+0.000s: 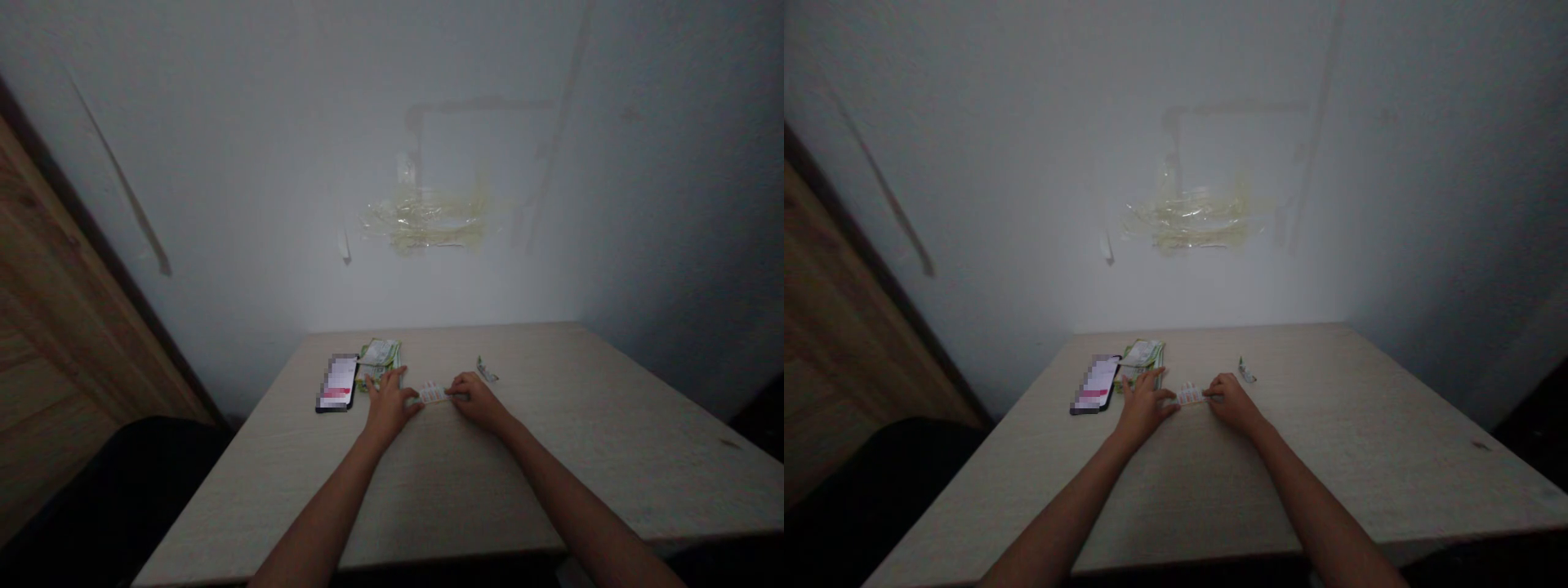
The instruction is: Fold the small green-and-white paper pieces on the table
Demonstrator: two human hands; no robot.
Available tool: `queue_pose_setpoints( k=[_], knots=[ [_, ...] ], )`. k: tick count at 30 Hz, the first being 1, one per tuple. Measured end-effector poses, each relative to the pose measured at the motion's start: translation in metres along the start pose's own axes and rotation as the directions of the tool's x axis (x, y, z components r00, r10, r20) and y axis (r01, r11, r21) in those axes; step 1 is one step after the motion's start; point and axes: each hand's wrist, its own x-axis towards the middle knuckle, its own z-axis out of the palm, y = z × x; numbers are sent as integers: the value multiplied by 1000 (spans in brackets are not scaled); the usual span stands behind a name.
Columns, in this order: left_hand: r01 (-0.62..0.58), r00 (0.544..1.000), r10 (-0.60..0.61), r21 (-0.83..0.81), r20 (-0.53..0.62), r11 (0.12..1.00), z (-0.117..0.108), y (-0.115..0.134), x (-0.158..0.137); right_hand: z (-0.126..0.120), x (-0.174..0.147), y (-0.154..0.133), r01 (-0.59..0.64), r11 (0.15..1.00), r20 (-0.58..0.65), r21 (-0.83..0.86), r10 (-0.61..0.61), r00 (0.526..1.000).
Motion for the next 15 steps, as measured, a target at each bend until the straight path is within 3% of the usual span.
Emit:
queue_pose_setpoints(
  k=[15],
  knots=[
    [-92, 995, 91, 48, 28, 995, -8, -2, 2, 4, -1, 3, 18, 1000, -33, 12, -18, 999]
  ],
)
